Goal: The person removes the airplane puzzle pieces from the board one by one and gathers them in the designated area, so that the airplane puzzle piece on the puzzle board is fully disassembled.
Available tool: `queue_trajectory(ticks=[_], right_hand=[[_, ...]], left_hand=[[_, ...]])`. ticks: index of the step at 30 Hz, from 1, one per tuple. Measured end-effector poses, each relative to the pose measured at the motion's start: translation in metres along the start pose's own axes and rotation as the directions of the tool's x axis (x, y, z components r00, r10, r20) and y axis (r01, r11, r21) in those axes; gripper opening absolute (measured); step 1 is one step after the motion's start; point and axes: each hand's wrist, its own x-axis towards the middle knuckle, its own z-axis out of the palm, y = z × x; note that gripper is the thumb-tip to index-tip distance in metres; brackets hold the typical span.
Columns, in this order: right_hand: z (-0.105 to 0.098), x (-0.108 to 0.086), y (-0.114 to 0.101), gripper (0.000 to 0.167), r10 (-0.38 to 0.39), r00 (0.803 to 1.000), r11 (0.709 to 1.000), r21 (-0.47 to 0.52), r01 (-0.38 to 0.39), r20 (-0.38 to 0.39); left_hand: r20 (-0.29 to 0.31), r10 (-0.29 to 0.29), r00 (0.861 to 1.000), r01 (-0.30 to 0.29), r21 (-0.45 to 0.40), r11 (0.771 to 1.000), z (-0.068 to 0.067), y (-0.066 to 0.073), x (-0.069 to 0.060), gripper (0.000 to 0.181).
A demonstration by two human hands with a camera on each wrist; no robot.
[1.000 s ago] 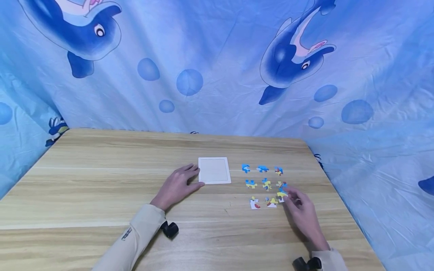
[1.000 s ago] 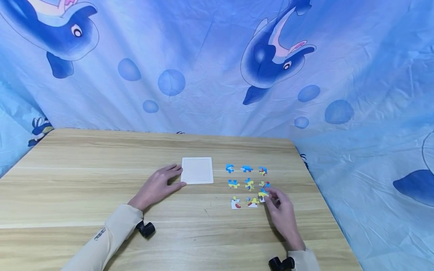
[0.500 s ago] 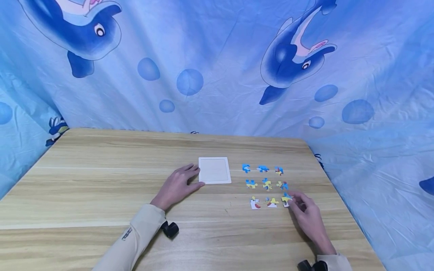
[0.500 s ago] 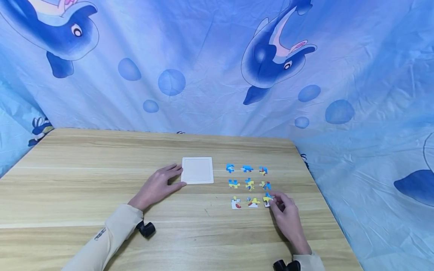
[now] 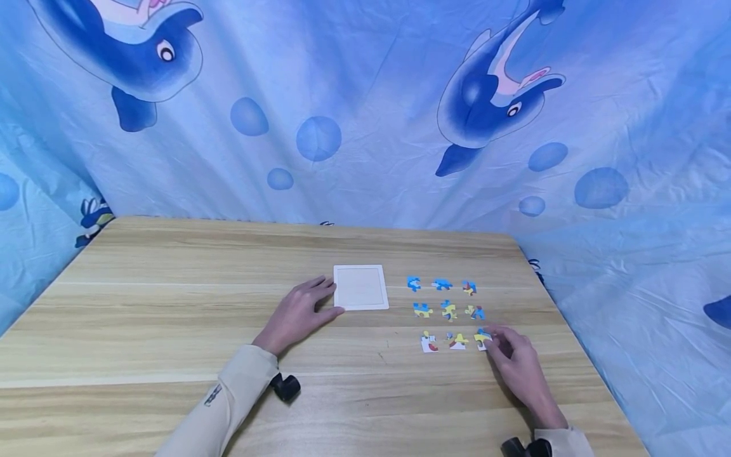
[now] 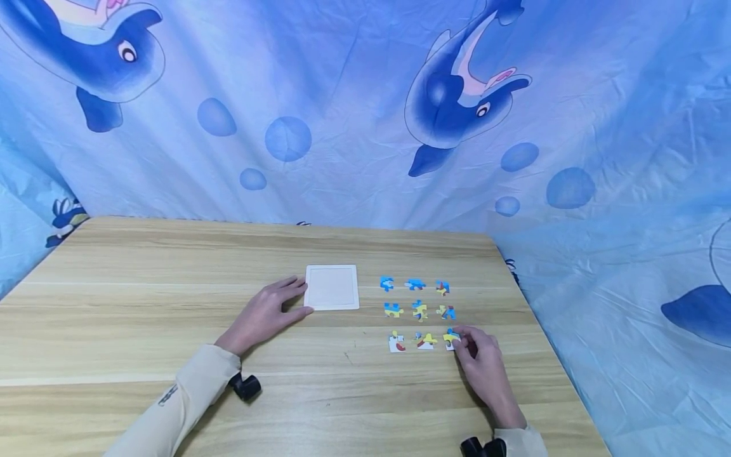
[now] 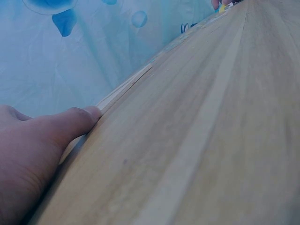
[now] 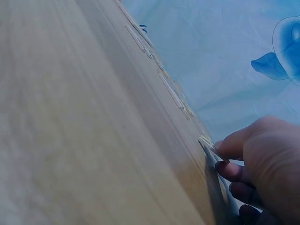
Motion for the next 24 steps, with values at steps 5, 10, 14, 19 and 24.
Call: queue_trajectory(ticks=[5,10,14,19,24], right_hand=[[-0.0006,0.0011,0.0002,0.024,-0.027,1.000,1.000,-0.016,0.027,0.005],[-0.0015,0.0015,-0.0015,0.023,-0.026,1.000,0.999,-0.031,0.026,0.013],[-0.0023,0.0016,-0.0029,0.024,0.000,1.000,0.999,-0.052,0.001,0.028],[-0.0024,0.0006,-0.0031,0.026,0.039,0.999,0.996,-0.078,-0.037,0.034],[-0.0013,-0.0006,-0.0003,0.025,0.033,0.999,0.998,-0.054,-0.031,0.029]], left_hand=[[0.000,0.006,1.000,-0.006,0.005,1.000,-0.0001,0.0002,-0.0001,0.063],[-0.001,0.006,1.000,-0.006,0.006,1.000,-0.0001,0.0003,-0.0002,0.063],[0.000,0.004,1.000,-0.004,0.001,1.000,-0.0005,0.0005,-0.0002,0.063],[-0.005,0.002,1.000,-0.002,-0.003,1.000,-0.0007,0.0004,-0.0002,0.063],[-0.006,0.006,1.000,-0.006,0.000,1.000,-0.0001,0.0006,-0.0002,0.063]])
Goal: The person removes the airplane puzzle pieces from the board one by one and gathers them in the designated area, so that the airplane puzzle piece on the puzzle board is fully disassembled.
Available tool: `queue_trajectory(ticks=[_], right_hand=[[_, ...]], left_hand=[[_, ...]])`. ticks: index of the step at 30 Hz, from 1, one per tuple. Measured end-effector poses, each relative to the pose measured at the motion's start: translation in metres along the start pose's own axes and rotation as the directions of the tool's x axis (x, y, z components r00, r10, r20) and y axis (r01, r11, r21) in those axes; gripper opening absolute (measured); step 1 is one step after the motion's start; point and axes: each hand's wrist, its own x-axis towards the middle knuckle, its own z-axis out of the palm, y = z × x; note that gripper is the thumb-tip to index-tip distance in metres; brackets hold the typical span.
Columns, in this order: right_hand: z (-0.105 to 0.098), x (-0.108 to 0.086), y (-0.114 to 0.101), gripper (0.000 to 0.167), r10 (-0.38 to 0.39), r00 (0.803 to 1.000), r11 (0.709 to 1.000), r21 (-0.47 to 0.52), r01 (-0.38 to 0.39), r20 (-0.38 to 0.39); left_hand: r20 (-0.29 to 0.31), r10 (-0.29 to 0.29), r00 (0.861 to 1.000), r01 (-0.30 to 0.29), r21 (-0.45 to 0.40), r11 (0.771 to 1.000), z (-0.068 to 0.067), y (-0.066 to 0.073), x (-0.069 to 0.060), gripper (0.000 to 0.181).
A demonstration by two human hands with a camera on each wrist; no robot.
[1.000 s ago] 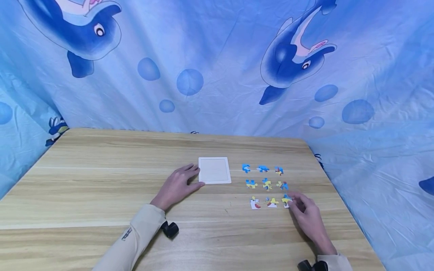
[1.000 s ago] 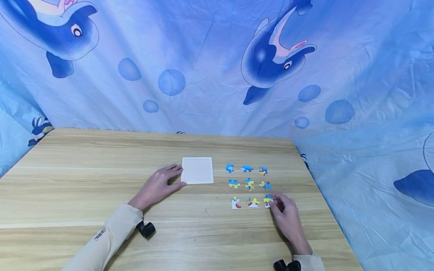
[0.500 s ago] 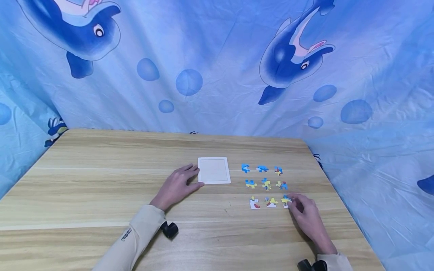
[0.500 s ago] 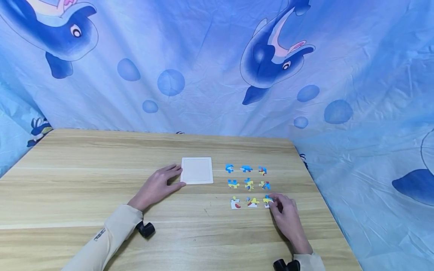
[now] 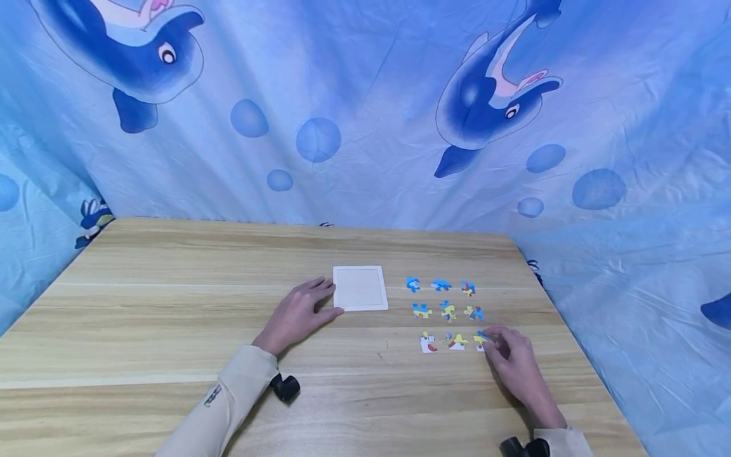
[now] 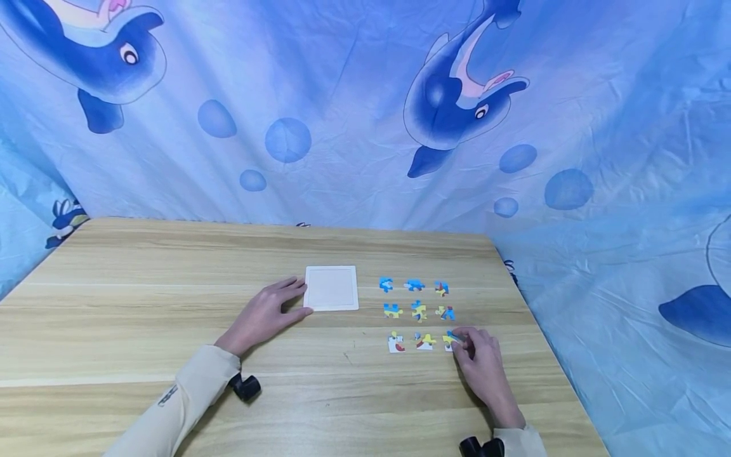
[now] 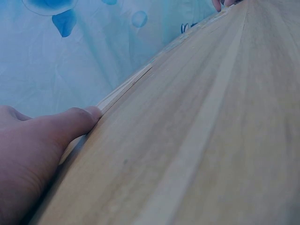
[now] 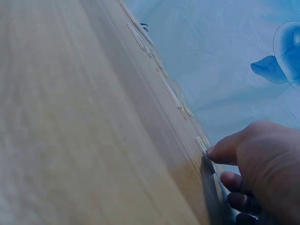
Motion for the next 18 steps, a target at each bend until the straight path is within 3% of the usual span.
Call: queue_trajectory(ticks=[6,12,18], right_hand=[[0.0020,0.0001,0.0035,0.022,-0.006,0.998,0.995,0.097,0.011,-0.056],[0.0019,-0.0010,0.0014,0.023,-0.002,0.995,0.997,0.082,0.010,-0.097],[0.0018,-0.0001,-0.0017,0.024,-0.042,0.988,0.995,0.084,0.055,-0.148]], left_hand=[[0.001,-0.004,1.000,0.004,-0.007,1.000,0.0001,-0.0003,-0.0006,0.063],[-0.001,-0.020,1.000,0.020,-0.036,0.999,-0.0001,-0.0011,-0.0006,0.064],[0.008,-0.058,0.998,0.058,-0.130,0.990,-0.0025,-0.0013,-0.0023,0.068]])
